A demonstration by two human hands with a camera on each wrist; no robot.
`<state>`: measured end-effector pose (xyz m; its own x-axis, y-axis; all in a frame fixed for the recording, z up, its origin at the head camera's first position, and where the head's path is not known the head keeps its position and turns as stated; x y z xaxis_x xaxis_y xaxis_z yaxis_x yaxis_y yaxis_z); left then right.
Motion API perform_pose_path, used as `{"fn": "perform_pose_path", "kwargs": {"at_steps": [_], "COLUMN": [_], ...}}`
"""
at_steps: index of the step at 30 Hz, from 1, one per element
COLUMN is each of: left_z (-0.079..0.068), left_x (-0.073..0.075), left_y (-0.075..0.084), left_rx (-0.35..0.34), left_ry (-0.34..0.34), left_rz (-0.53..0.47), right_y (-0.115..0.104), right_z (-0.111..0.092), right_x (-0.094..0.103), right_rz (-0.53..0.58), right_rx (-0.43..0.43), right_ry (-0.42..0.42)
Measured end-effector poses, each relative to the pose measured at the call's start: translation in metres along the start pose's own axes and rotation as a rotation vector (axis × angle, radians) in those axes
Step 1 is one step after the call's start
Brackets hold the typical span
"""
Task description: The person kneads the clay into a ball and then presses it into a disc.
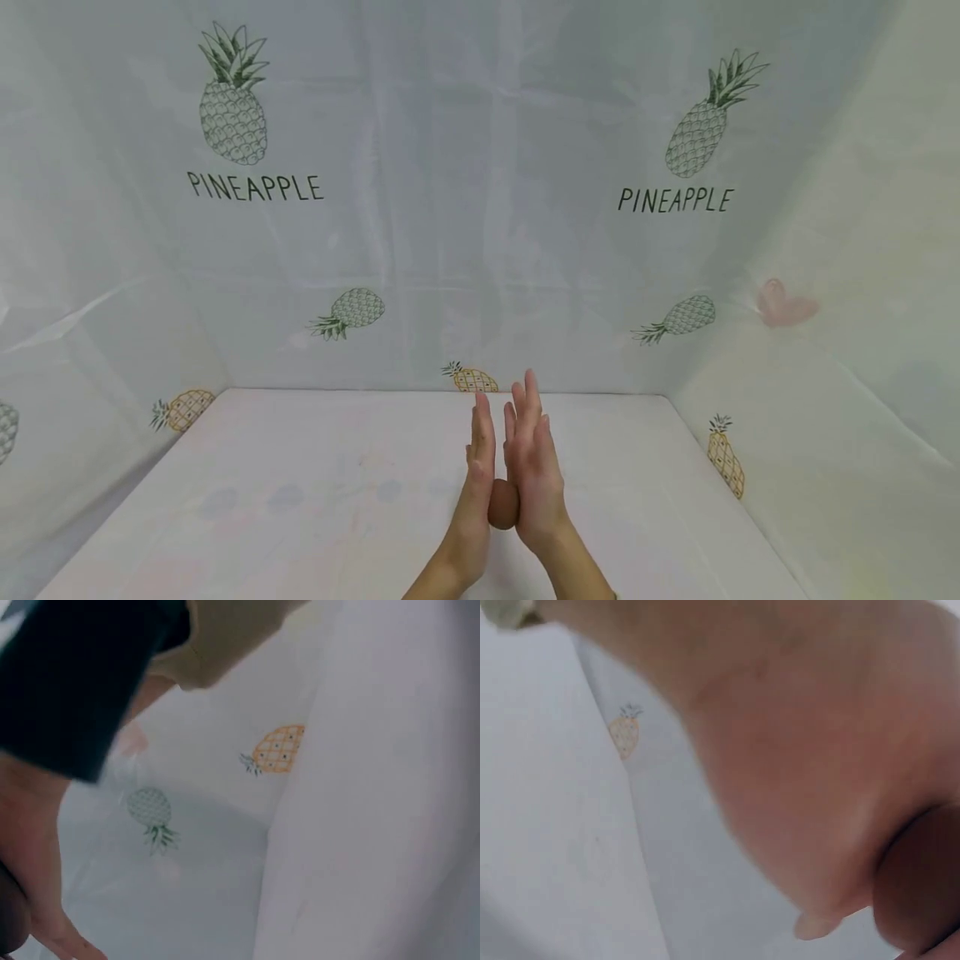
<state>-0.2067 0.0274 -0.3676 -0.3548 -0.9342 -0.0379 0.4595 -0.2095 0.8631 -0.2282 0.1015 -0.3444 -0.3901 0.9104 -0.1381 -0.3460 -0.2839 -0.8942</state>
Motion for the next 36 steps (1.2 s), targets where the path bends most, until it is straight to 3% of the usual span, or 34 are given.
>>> {"fn": "perform_pose_path", "kwargs": {"at_steps": [6, 10, 17, 23, 31, 36], "left_z": [-0.005, -0.005, 0.002, 0.006, 0.011, 0.011], "left_x": [-0.009, -0.005, 0.015, 0.030, 0.041, 0.033], "left_y": [0.021, 0.027, 0.029, 0.028, 0.012, 0.005], "left_rx": [-0.026, -0.061, -0.096, -0.075, -0.063, -0.020], "left_ry": [-0.036, -0.026, 0.070, 0.132, 0.171, 0.135], "left_rz": [-0.044, -0.064, -0.059, -0.054, -0.019, 0.005], "right_y": [0.008, 0.016, 0.030, 0.030, 0.014, -0.002], "right_z": [0.003, 0.005, 0.003, -0.003, -0.009, -0.009], "right_x": [0.010, 0.009, -0.014, -0.029, -0.037, -0.033], "right_rz": [-0.027, -0.054, -0.122, -0.083, -0.094, -0.081], "right_rx": [0.009, 0.000, -0.067, -0.115, -0.034, 0.065], "right_ry": [0.083, 0.092, -0.032, -0.139, -0.139, -0.075]}}
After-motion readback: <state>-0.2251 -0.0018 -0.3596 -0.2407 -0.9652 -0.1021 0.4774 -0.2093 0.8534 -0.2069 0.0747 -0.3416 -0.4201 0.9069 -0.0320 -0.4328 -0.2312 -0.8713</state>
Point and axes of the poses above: each hand's wrist, its own z-axis towards the middle knuckle, its own x-axis out of the back of the hand, y = z × x, the point moved 7 cm from there along z, towards the middle knuckle, and after that the axes turned 4 degrees about -z, right-handed, at the moved point
